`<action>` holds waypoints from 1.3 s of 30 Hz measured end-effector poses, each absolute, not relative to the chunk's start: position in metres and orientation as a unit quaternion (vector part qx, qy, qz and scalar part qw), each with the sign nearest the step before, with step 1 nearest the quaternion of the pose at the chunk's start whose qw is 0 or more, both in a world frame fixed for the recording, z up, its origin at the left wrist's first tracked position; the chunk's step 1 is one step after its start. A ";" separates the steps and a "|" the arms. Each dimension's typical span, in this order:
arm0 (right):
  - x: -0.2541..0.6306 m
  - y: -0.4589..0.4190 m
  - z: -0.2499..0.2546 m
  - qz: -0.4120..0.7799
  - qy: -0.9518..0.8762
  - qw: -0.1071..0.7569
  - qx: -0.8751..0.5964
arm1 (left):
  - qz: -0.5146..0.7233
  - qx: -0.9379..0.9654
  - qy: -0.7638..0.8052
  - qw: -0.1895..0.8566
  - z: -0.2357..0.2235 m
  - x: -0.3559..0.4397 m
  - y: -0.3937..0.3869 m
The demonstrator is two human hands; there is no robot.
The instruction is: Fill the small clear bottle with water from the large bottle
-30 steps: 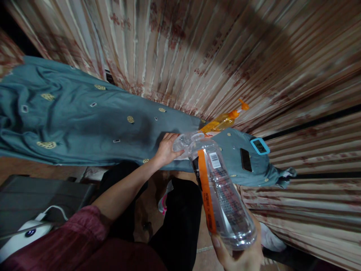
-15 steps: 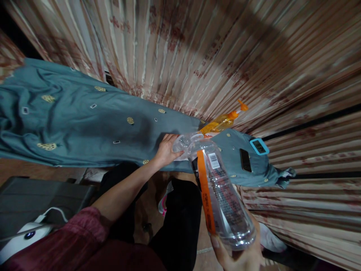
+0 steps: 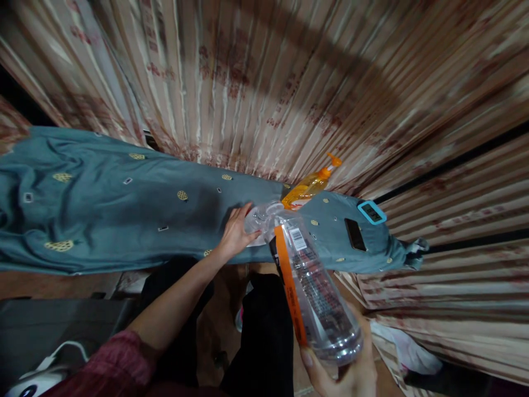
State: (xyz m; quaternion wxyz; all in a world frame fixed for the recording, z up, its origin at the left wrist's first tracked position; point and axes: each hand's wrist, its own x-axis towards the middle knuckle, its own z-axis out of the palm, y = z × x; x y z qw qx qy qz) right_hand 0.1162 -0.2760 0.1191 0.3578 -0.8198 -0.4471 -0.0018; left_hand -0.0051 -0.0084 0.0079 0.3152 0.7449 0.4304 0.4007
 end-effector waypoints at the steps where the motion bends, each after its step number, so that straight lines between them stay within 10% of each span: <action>1: 0.116 -0.276 0.118 -0.005 -0.449 0.356 -0.820 | 0.406 0.742 0.428 0.319 0.007 -0.005 -0.008; 39: 0.133 -0.269 0.086 0.058 -0.471 0.400 -0.784 | 0.477 0.695 0.441 0.308 -0.011 0.000 0.000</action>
